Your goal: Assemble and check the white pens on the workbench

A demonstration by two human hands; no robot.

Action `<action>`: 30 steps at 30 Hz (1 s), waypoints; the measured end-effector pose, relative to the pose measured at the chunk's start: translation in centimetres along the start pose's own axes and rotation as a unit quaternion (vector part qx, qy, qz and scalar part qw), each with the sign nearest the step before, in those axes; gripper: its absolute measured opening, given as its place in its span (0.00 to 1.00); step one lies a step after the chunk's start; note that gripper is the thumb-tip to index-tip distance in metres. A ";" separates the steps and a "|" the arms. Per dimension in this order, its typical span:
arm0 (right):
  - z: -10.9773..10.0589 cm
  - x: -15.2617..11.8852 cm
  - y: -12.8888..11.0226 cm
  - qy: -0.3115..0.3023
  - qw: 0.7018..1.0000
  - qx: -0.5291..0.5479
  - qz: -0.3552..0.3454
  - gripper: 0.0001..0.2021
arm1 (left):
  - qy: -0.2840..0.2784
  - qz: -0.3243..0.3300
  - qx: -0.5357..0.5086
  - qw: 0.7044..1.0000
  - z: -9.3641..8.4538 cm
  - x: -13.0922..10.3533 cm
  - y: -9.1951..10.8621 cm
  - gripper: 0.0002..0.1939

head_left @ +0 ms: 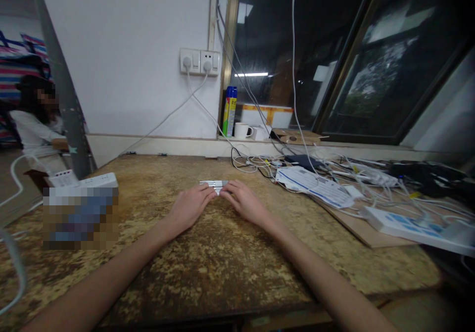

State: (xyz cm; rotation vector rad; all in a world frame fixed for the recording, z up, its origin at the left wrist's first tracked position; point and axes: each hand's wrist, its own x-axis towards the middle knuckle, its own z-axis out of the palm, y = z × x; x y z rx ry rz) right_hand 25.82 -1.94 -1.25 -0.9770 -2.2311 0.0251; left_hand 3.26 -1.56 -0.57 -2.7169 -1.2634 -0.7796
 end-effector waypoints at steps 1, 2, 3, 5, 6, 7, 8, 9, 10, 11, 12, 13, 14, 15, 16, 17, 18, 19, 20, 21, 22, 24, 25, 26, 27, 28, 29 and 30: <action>0.0 0.0 0.0 0.003 1.000 0.006 -0.001 0.07 | 0.001 0.001 -0.001 1.000 0.0 0.0 0.0 0.20; 0.0 0.0 -0.1 0.006 1.000 0.014 -0.002 0.06 | 0.002 0.002 -0.002 1.000 0.1 0.0 -0.1 0.20; 0.0 0.0 -0.1 0.010 1.000 0.021 -0.001 0.06 | 0.003 0.004 -0.003 1.000 0.1 0.0 -0.1 0.20; 0.0 0.0 -0.3 0.010 0.999 0.038 0.006 0.07 | 0.003 0.006 -0.003 1.000 0.1 0.0 0.0 0.20; 0.0 0.0 -0.3 0.006 0.999 0.046 0.010 0.08 | 0.003 0.006 -0.003 1.000 0.1 0.0 0.0 0.20; 0.0 0.0 -0.4 0.002 0.998 0.053 0.014 0.09 | 0.002 0.006 -0.002 1.000 0.1 0.0 0.1 0.20; 0.0 0.0 -0.4 -0.001 0.998 0.058 0.017 0.09 | 0.000 0.005 0.000 1.000 0.1 0.0 0.1 0.21; 0.1 0.0 -0.4 -0.001 0.998 0.062 0.017 0.08 | -0.001 0.005 0.002 1.000 0.2 0.0 0.1 0.21; 0.1 0.0 -0.4 0.001 0.998 0.065 0.014 0.06 | -0.004 0.004 0.004 1.000 0.2 0.0 0.1 0.21; 0.1 0.0 -0.3 0.006 0.998 0.067 0.014 0.05 | -0.006 0.004 0.005 1.000 0.2 0.0 0.0 0.22; 0.1 0.0 -0.3 0.009 0.997 0.071 0.017 0.06 | -0.007 0.004 0.006 1.000 0.3 0.0 0.0 0.22; 0.0 0.1 -0.3 0.010 0.997 0.076 0.025 0.07 | -0.009 0.003 0.007 1.000 0.3 0.0 0.0 0.22; 0.0 0.1 -0.3 0.007 0.996 0.080 0.034 0.08 | -0.010 0.003 0.006 1.000 0.3 0.0 -0.1 0.22; -0.1 0.1 -0.3 0.003 0.995 0.085 0.042 0.09 | -0.010 0.003 0.006 1.000 0.4 0.0 -0.1 0.22; -0.1 0.1 -0.3 -0.003 0.995 0.090 0.049 0.10 | -0.011 0.004 0.005 1.000 0.4 0.0 -0.1 0.22; -0.2 0.1 -0.3 -0.007 0.994 0.095 0.052 0.10 | -0.012 0.004 0.003 1.000 0.4 0.0 -0.1 0.22; -0.3 0.2 -0.3 -0.010 0.994 0.099 0.051 0.09 | -0.014 0.004 0.002 1.000 0.4 0.0 -0.1 0.22; -0.3 0.2 -0.3 -0.010 0.994 0.102 0.047 0.07 | -0.015 0.005 0.000 1.000 0.4 0.0 0.0 0.22; -0.3 0.2 -0.3 -0.008 0.993 0.107 0.046 0.06 | -0.017 0.005 -0.001 1.000 0.4 0.1 0.0 0.22; -0.4 0.2 -0.4 -0.006 0.992 0.112 0.049 0.06 | -0.018 0.005 -0.003 1.000 0.3 0.1 0.0 0.22; -0.4 0.2 -0.4 -0.005 0.992 0.118 0.054 0.07 | -0.018 0.005 -0.006 1.000 0.3 0.1 0.1 0.22; -0.5 0.2 -0.5 -0.008 0.989 0.127 0.069 0.08 | -0.018 0.007 -0.011 1.000 0.3 0.1 0.1 0.22; -0.5 0.2 -0.6 -0.011 0.989 0.130 0.074 0.09 | -0.017 0.008 -0.012 1.000 0.3 0.1 0.1 0.22; -0.6 0.2 -0.6 -0.013 0.988 0.132 0.076 0.09 | -0.018 0.008 -0.014 1.000 0.2 0.1 0.1 0.22; -0.6 0.2 -0.6 -0.014 0.988 0.133 0.074 0.08 | -0.018 0.009 -0.015 1.000 0.2 0.1 0.1 0.22; -0.6 0.2 -0.6 -0.013 0.988 0.135 0.070 0.06 | -0.020 0.009 -0.016 1.000 0.3 0.1 0.1 0.22; -0.7 0.3 -0.7 -0.010 0.988 0.137 0.067 0.05 | -0.021 0.009 -0.017 1.000 0.3 0.1 0.1 0.22; -0.7 0.3 -0.7 -0.006 0.988 0.142 0.066 0.06 | -0.022 0.009 -0.019 1.000 0.2 0.0 0.1 0.22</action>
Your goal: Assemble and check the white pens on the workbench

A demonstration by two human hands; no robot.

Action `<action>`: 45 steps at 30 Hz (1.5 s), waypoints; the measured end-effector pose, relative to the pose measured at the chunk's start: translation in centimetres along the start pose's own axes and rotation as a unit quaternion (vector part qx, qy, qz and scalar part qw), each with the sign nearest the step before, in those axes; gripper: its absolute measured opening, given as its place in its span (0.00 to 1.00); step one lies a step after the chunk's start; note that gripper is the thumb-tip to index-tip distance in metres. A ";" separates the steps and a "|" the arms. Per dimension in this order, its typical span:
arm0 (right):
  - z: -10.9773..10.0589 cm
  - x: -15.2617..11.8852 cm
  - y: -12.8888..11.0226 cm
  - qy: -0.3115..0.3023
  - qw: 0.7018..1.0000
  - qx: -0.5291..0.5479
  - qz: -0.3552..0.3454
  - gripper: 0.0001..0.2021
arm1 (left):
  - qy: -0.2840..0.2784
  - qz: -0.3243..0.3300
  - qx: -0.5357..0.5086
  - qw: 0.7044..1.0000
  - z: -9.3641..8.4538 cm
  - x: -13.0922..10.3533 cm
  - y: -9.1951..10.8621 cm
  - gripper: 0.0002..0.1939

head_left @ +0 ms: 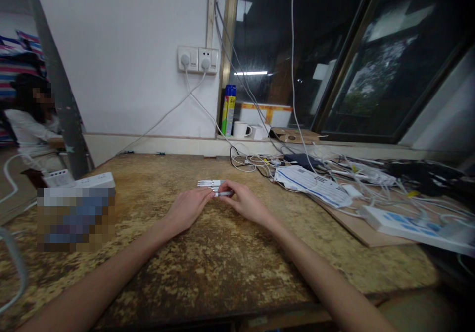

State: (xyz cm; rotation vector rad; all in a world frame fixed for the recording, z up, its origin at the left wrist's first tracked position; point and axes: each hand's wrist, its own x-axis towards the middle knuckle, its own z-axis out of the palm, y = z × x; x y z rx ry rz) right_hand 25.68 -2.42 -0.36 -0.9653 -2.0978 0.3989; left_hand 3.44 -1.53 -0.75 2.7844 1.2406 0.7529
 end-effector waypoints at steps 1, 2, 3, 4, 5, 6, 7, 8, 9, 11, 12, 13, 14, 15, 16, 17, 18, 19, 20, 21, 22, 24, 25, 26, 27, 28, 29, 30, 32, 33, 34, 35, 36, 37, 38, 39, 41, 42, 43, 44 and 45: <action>0.0 0.0 0.0 0.003 1.000 0.006 0.002 0.07 | -0.001 0.000 -0.002 1.000 0.0 0.0 0.0 0.22; -0.1 0.0 -0.1 0.004 1.000 0.013 0.007 0.07 | 0.000 -0.001 -0.004 1.000 0.0 0.0 0.0 0.22; -0.1 0.0 -0.1 0.004 1.000 0.019 0.014 0.07 | 0.000 -0.002 -0.005 1.000 -0.1 -0.1 0.1 0.22; -0.1 0.1 -0.1 0.002 0.999 0.025 0.019 0.08 | -0.001 -0.003 -0.007 1.000 -0.1 -0.1 0.1 0.22; -0.2 0.1 -0.1 -0.001 0.999 0.030 0.023 0.08 | -0.002 -0.003 -0.009 1.000 -0.1 -0.1 0.1 0.22; -0.2 0.1 -0.1 -0.003 0.999 0.034 0.023 0.08 | -0.004 -0.004 -0.012 1.000 -0.1 -0.1 0.1 0.21; -0.2 0.1 -0.1 -0.004 0.999 0.037 0.019 0.07 | -0.006 -0.005 -0.014 1.000 -0.1 -0.2 0.1 0.21; -0.2 0.1 0.0 -0.002 0.999 0.042 0.016 0.06 | -0.007 -0.006 -0.017 1.000 -0.1 -0.2 0.0 0.21; -0.2 0.1 0.0 0.001 0.999 0.048 0.013 0.05 | -0.008 -0.008 -0.019 1.000 -0.1 -0.2 0.0 0.21; -0.2 0.1 0.3 0.007 0.998 0.063 0.009 0.05 | -0.007 -0.012 -0.026 1.000 0.0 -0.2 -0.1 0.21; -0.1 0.2 0.5 0.011 0.997 0.071 0.009 0.05 | -0.006 -0.014 -0.031 0.999 0.0 -0.2 -0.2 0.20; 0.0 0.2 0.6 0.015 0.997 0.081 0.010 0.06 | -0.004 -0.015 -0.037 0.999 0.1 -0.2 -0.2 0.20; 0.1 0.3 0.8 0.020 0.996 0.091 0.013 0.06 | -0.002 -0.016 -0.043 0.999 0.1 -0.2 -0.3 0.20; 0.2 0.3 0.9 0.026 0.994 0.102 0.016 0.07 | 0.000 -0.017 -0.051 0.999 0.1 -0.1 -0.3 0.20; 0.3 0.4 1.1 0.031 0.993 0.114 0.021 0.07 | 0.003 -0.017 -0.060 0.998 0.2 -0.1 -0.3 0.20; 0.4 0.5 1.2 0.035 0.991 0.127 0.026 0.06 | 0.004 -0.016 -0.071 0.997 0.1 0.0 -0.2 0.20; 0.4 0.5 1.4 0.039 0.989 0.139 0.032 0.07 | 0.005 -0.016 -0.084 0.996 0.1 0.1 -0.2 0.20; 0.5 0.6 1.5 0.045 0.987 0.150 0.038 0.07 | 0.005 -0.016 -0.097 0.995 0.1 0.1 -0.2 0.20; 0.5 0.6 1.7 0.052 0.985 0.160 0.045 0.08 | 0.005 -0.017 -0.110 0.994 0.0 0.2 -0.1 0.20; 0.6 0.7 1.8 0.061 0.982 0.168 0.052 0.09 | 0.004 -0.017 -0.124 0.992 -0.1 0.2 -0.1 0.21; 0.6 0.7 1.9 0.072 0.980 0.176 0.058 0.10 | 0.004 -0.018 -0.137 0.990 -0.2 0.3 0.0 0.21; 0.5 0.8 2.1 0.094 0.975 0.191 0.069 0.12 | 0.008 -0.019 -0.162 0.987 -0.3 0.3 0.0 0.20; 0.4 0.9 2.2 0.105 0.972 0.198 0.074 0.12 | 0.012 -0.018 -0.174 0.984 -0.4 0.4 0.0 0.19; 0.4 0.9 2.2 0.116 0.969 0.205 0.078 0.13 | 0.017 -0.017 -0.185 0.982 -0.4 0.4 -0.1 0.17; 0.3 1.0 2.2 0.127 0.966 0.211 0.081 0.13 | 0.023 -0.018 -0.195 0.980 -0.4 0.5 -0.2 0.17; 0.3 1.0 2.2 0.137 0.963 0.215 0.084 0.13 | 0.029 -0.019 -0.202 0.979 -0.3 0.5 -0.3 0.16; 0.2 1.1 2.2 0.148 0.961 0.217 0.087 0.14 | 0.035 -0.020 -0.209 0.977 -0.3 0.5 -0.5 0.16; 0.1 1.1 2.2 0.158 0.959 0.219 0.088 0.14 | 0.040 -0.022 -0.215 0.976 -0.2 0.6 -0.7 0.15; 0.0 1.1 2.2 0.175 0.956 0.218 0.088 0.13 | 0.048 -0.023 -0.224 0.973 0.0 0.6 -1.1 0.15; -0.1 1.1 2.2 0.181 0.955 0.217 0.087 0.13 | 0.052 -0.023 -0.229 0.972 0.1 0.6 -1.3 0.14; -0.1 1.1 2.2 0.188 0.955 0.214 0.087 0.13 | 0.055 -0.024 -0.233 0.971 0.1 0.6 -1.4 0.14; -0.2 1.0 2.2 0.194 0.954 0.211 0.087 0.13 | 0.057 -0.024 -0.236 0.970 0.2 0.6 -1.6 0.14; -0.2 1.0 2.3 0.200 0.954 0.206 0.088 0.13 | 0.059 -0.024 -0.239 0.969 0.2 0.6 -1.7 0.14; -0.3 1.0 2.3 0.206 0.954 0.201 0.090 0.13 | 0.060 -0.025 -0.240 0.968 0.2 0.6 -1.8 0.14; -0.3 1.0 2.3 0.211 0.953 0.196 0.092 0.12 | 0.062 -0.025 -0.241 0.968 0.1 0.6 -1.9 0.14; -0.3 1.0 2.4 0.214 0.953 0.192 0.093 0.12 | 0.064 -0.026 -0.241 0.968 0.1 0.6 -2.0 0.14; -0.3 1.0 2.5 0.213 0.954 0.190 0.094 0.11 | 0.067 -0.026 -0.240 0.968 0.1 0.6 -2.1 0.13; -0.2 0.9 2.5 0.211 0.954 0.189 0.094 0.11 | 0.069 -0.026 -0.239 0.968 0.1 0.6 -2.2 0.13; -0.2 0.9 2.5 0.207 0.956 0.187 0.093 0.10 | 0.070 -0.025 -0.239 0.968 0.1 0.6 -2.2 0.13; -0.1 0.9 2.5 0.204 0.957 0.183 0.091 0.10 | 0.071 -0.024 -0.238 0.968 0.2 0.6 -2.2 0.12; 0.0 0.9 2.4 0.201 0.960 0.175 0.090 0.10 | 0.073 -0.023 -0.237 0.968 0.2 0.6 -2.2 0.12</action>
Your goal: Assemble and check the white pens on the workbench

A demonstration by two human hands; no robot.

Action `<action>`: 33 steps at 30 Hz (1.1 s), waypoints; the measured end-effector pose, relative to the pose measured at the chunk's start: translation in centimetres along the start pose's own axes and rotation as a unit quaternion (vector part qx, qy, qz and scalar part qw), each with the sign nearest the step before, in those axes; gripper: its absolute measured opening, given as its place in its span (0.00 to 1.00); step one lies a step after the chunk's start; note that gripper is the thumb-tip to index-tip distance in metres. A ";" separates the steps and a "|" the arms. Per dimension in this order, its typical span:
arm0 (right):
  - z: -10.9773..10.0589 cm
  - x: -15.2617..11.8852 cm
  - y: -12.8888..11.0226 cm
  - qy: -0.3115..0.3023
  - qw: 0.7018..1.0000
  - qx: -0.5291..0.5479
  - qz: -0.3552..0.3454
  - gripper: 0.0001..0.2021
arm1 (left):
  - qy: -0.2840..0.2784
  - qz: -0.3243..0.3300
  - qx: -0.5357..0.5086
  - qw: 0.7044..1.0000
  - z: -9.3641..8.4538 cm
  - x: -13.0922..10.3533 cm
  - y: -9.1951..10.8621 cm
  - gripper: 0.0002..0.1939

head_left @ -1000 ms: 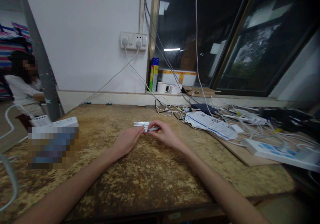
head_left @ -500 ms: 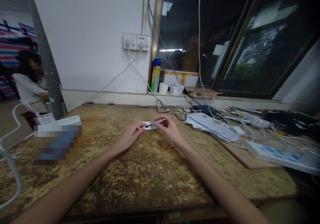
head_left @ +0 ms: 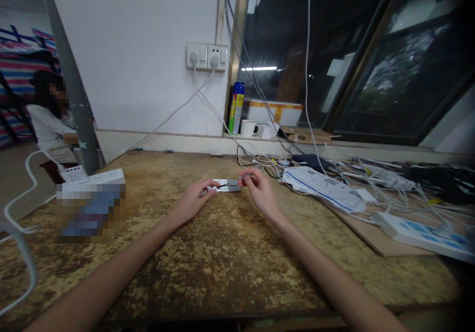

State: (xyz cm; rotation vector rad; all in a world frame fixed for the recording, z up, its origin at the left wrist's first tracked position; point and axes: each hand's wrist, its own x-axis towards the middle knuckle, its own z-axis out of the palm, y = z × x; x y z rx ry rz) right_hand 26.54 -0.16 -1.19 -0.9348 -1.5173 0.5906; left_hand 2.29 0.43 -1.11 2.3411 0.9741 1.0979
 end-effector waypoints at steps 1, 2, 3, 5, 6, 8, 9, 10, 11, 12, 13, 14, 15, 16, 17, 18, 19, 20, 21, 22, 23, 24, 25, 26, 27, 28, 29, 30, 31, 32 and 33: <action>0.1 -0.1 -0.1 -0.003 1.000 -0.010 -0.003 0.10 | 0.001 0.002 0.001 1.000 0.0 0.0 0.0 0.12; 0.2 -0.2 -0.2 -0.008 1.000 -0.021 -0.005 0.10 | 0.002 0.004 0.003 1.000 0.1 0.0 0.0 0.12; 0.3 -0.3 -0.4 -0.014 0.999 -0.032 -0.007 0.10 | 0.003 0.006 0.004 1.000 0.1 0.0 0.0 0.12; 0.6 -0.6 -0.8 -0.030 0.998 -0.054 -0.009 0.12 | 0.006 0.010 0.007 1.000 0.2 0.0 0.1 0.12; 0.7 -0.8 -1.0 -0.038 0.997 -0.066 -0.011 0.12 | 0.008 0.011 0.008 1.000 0.2 -0.1 0.2 0.12; 0.9 -1.0 -1.3 -0.054 0.995 -0.087 -0.015 0.13 | 0.012 0.014 0.009 1.000 0.3 -0.1 0.3 0.12; 0.9 -1.1 -1.3 -0.061 0.994 -0.095 -0.016 0.13 | 0.012 0.015 0.009 1.000 0.3 -0.1 0.3 0.12; 1.0 -1.2 -1.3 -0.067 0.993 -0.100 -0.016 0.13 | 0.011 0.016 0.010 1.000 0.4 -0.2 0.3 0.12; 0.9 -1.3 -1.2 -0.072 0.992 -0.104 -0.015 0.14 | 0.009 0.017 0.010 1.000 0.4 -0.2 0.4 0.12; 0.9 -1.3 -1.0 -0.078 0.991 -0.106 -0.013 0.14 | 0.007 0.018 0.010 1.000 0.5 -0.3 0.4 0.12; 0.9 -1.4 -0.9 -0.083 0.991 -0.107 -0.010 0.14 | 0.005 0.018 0.010 1.000 0.6 -0.3 0.5 0.13; 0.9 -1.5 -0.8 -0.087 0.990 -0.109 -0.009 0.14 | 0.003 0.018 0.011 1.000 0.6 -0.4 0.5 0.13; 0.9 -1.5 -0.7 -0.092 0.989 -0.114 -0.010 0.14 | 0.000 0.017 0.013 1.000 0.7 -0.4 0.6 0.13; 0.9 -1.6 -0.6 -0.097 0.988 -0.122 -0.015 0.14 | -0.002 0.016 0.016 1.000 0.7 -0.5 0.7 0.13; 0.9 -1.6 -0.6 -0.101 0.986 -0.131 -0.021 0.14 | -0.005 0.015 0.021 1.000 0.7 -0.5 0.8 0.13; 0.9 -1.7 -0.6 -0.103 0.984 -0.140 -0.029 0.15 | -0.007 0.014 0.026 1.000 0.8 -0.5 0.9 0.13; 1.0 -1.7 -0.7 -0.105 0.983 -0.147 -0.035 0.15 | -0.010 0.014 0.029 0.999 0.8 -0.5 0.9 0.13; 1.0 -1.7 -0.7 -0.107 0.982 -0.150 -0.040 0.15 | -0.012 0.014 0.029 0.999 0.8 -0.5 1.0 0.13; 1.0 -1.7 -0.7 -0.110 0.982 -0.148 -0.043 0.15 | -0.013 0.016 0.029 0.999 0.9 -0.5 1.0 0.13; 0.9 -1.7 -0.7 -0.112 0.982 -0.145 -0.044 0.15 | -0.014 0.018 0.028 0.999 0.9 -0.5 0.9 0.13; 0.8 -1.6 -0.6 -0.115 0.983 -0.139 -0.045 0.14 | -0.014 0.019 0.027 0.999 1.0 -0.5 0.9 0.13; 0.7 -1.5 -0.5 -0.116 0.983 -0.134 -0.046 0.14 | -0.013 0.018 0.027 0.999 1.0 -0.5 0.7 0.13; 0.5 -1.4 -0.3 -0.114 0.984 -0.130 -0.046 0.14 | -0.011 0.013 0.027 0.999 1.1 -0.5 0.6 0.13; 0.3 -1.2 -0.1 -0.109 0.984 -0.130 -0.047 0.13 | -0.009 0.004 0.027 1.000 1.1 -0.5 0.4 0.13; 0.1 -1.0 0.1 -0.102 0.985 -0.131 -0.045 0.13 | -0.005 -0.006 0.027 1.000 1.1 -0.5 0.2 0.13; -0.2 -0.8 0.3 -0.094 0.986 -0.133 -0.043 0.13 | 0.002 -0.014 0.027 1.000 1.0 -0.5 0.0 0.13; -0.5 -0.6 0.4 -0.086 0.987 -0.133 -0.039 0.13 | 0.009 -0.021 0.030 0.999 0.8 -0.4 -0.2 0.13; -0.8 -0.4 0.5 -0.078 0.989 -0.126 -0.032 0.13 | 0.018 -0.023 0.034 0.999 0.6 -0.3 -0.5 0.13; -1.1 -0.2 0.6 -0.066 0.991 -0.111 -0.025 0.13 | 0.027 -0.024 0.041 0.998 0.3 -0.2 -0.7 0.13; -1.4 0.0 0.6 -0.052 0.994 -0.092 -0.020 0.13 | 0.033 -0.025 0.048 0.998 0.0 0.0 -1.0 0.13; -1.6 0.1 0.6 -0.039 0.996 -0.075 -0.016 0.13 | 0.041 -0.029 0.052 0.997 -0.3 0.1 -1.3 0.13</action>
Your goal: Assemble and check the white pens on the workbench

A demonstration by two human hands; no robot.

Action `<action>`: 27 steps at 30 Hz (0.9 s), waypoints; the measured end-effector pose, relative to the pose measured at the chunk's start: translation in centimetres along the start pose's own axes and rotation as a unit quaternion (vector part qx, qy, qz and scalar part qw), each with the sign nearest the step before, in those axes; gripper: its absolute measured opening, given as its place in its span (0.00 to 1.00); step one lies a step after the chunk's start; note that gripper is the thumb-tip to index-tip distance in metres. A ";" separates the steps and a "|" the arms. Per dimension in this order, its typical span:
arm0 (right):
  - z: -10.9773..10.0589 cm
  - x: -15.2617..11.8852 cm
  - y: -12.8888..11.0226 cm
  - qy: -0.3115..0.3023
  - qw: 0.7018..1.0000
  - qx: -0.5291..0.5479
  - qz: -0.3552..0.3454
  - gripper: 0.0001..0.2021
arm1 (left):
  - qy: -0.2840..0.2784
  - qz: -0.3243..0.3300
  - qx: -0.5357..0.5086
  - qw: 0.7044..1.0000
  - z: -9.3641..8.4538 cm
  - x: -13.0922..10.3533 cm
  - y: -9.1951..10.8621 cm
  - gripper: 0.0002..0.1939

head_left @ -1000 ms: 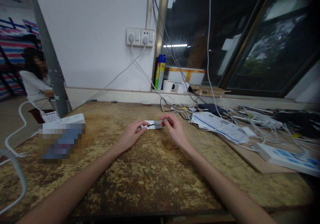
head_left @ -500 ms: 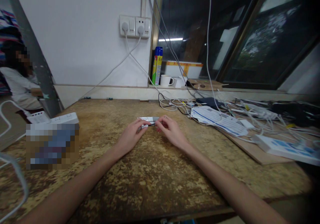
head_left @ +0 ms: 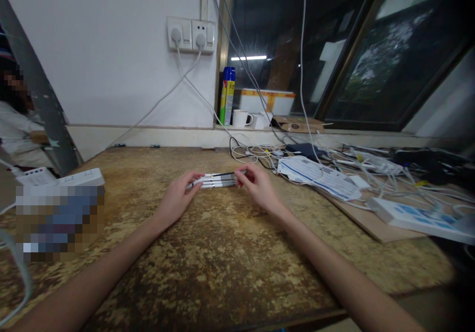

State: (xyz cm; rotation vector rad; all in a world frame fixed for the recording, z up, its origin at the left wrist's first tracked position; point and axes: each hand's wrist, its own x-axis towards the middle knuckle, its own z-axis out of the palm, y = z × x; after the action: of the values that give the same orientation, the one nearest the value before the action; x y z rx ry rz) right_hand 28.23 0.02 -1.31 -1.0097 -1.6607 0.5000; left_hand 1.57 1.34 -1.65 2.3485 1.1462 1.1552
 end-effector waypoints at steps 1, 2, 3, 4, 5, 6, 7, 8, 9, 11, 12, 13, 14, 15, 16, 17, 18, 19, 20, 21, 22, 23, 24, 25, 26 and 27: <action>-0.2 0.1 0.0 0.013 1.000 0.014 0.002 0.13 | 0.004 -0.007 0.004 1.000 -0.2 0.1 -0.3 0.13; -0.3 0.2 -0.1 0.022 0.999 0.025 0.003 0.13 | 0.009 -0.013 0.008 1.000 -0.4 0.2 -0.5 0.13; -0.4 0.2 -0.1 0.028 0.999 0.030 0.003 0.13 | 0.012 -0.018 0.010 1.000 -0.6 0.2 -0.7 0.13; -0.5 0.2 -0.2 0.032 0.999 0.033 0.004 0.14 | 0.014 -0.022 0.012 1.000 -0.6 0.2 -0.9 0.13; -0.5 0.2 -0.2 0.035 0.999 0.036 0.004 0.14 | 0.015 -0.021 0.012 1.000 -0.6 0.2 -1.0 0.14; -0.5 0.2 -0.3 0.038 0.999 0.038 0.004 0.14 | 0.013 -0.019 0.012 1.000 -0.6 0.2 -1.0 0.14; -0.4 0.2 -0.4 0.041 0.998 0.041 0.004 0.14 | 0.011 -0.014 0.012 1.000 -0.5 0.1 -1.0 0.14; -0.4 0.1 -0.4 0.043 0.998 0.044 0.006 0.13 | 0.008 -0.010 0.014 1.000 -0.5 0.1 -1.0 0.14; -0.4 0.1 -0.5 0.046 0.998 0.047 0.008 0.13 | 0.004 -0.005 0.017 1.000 -0.4 0.0 -0.9 0.13; -0.4 0.0 -0.5 0.051 0.997 0.053 0.013 0.13 | 0.000 -0.001 0.020 1.000 -0.2 -0.1 -0.8 0.13; -0.4 0.0 -0.6 0.053 0.997 0.054 0.015 0.13 | -0.003 0.000 0.019 1.000 -0.1 -0.1 -0.7 0.13; -0.4 0.0 -0.6 0.055 0.997 0.053 0.016 0.13 | -0.004 0.001 0.017 1.000 -0.1 -0.1 -0.7 0.13; -0.4 0.0 -0.6 0.055 0.997 0.051 0.016 0.13 | -0.006 0.001 0.015 1.000 0.0 -0.2 -0.7 0.13; -0.4 0.0 -0.6 0.055 0.997 0.049 0.016 0.13 | -0.008 0.001 0.014 1.000 0.0 -0.2 -0.7 0.13; -0.4 0.0 -0.6 0.054 0.997 0.047 0.016 0.13 | -0.010 0.001 0.016 1.000 0.0 -0.2 -0.7 0.13; -0.4 0.0 -0.5 0.052 0.997 0.047 0.014 0.13 | -0.013 0.002 0.020 1.000 0.1 -0.2 -0.7 0.12; -0.4 0.1 -0.5 0.052 0.997 0.047 0.013 0.13 | -0.015 0.003 0.024 1.000 0.1 -0.3 -0.8 0.12; -0.4 0.1 -0.5 0.051 0.997 0.048 0.011 0.13 | -0.018 0.005 0.029 0.999 0.2 -0.3 -0.8 0.12; -0.4 0.1 -0.4 0.051 0.997 0.049 0.009 0.13 | -0.020 0.008 0.034 0.999 0.2 -0.3 -0.8 0.11; -0.4 0.1 -0.4 0.051 0.998 0.049 0.007 0.13 | -0.021 0.011 0.038 0.999 0.3 -0.3 -0.8 0.11; -0.4 0.1 -0.3 0.051 0.998 0.047 0.004 0.13 | -0.021 0.015 0.041 0.999 0.3 -0.3 -0.8 0.11; -0.4 0.1 -0.2 0.052 0.998 0.043 0.002 0.13 | -0.021 0.018 0.041 0.999 0.4 -0.4 -0.8 0.11; -0.4 0.2 -0.2 0.053 0.998 0.038 0.001 0.14 | -0.021 0.020 0.040 0.999 0.4 -0.4 -0.8 0.10; -0.4 0.2 -0.1 0.055 0.998 0.032 0.000 0.14 | -0.022 0.021 0.039 0.999 0.4 -0.4 -0.7 0.10; -0.4 0.2 0.0 0.055 0.998 0.026 -0.001 0.14 | -0.022 0.021 0.039 0.999 0.4 -0.4 -0.7 0.10; -0.4 0.3 0.0 0.055 0.998 0.021 -0.003 0.15 | -0.024 0.021 0.039 0.999 0.4 -0.4 -0.6 0.10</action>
State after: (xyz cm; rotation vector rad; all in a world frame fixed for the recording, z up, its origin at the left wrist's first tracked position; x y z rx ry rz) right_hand 28.60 0.17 -1.05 -0.9839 -1.5480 0.4661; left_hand 1.40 1.45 -2.51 2.4551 1.1502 1.0816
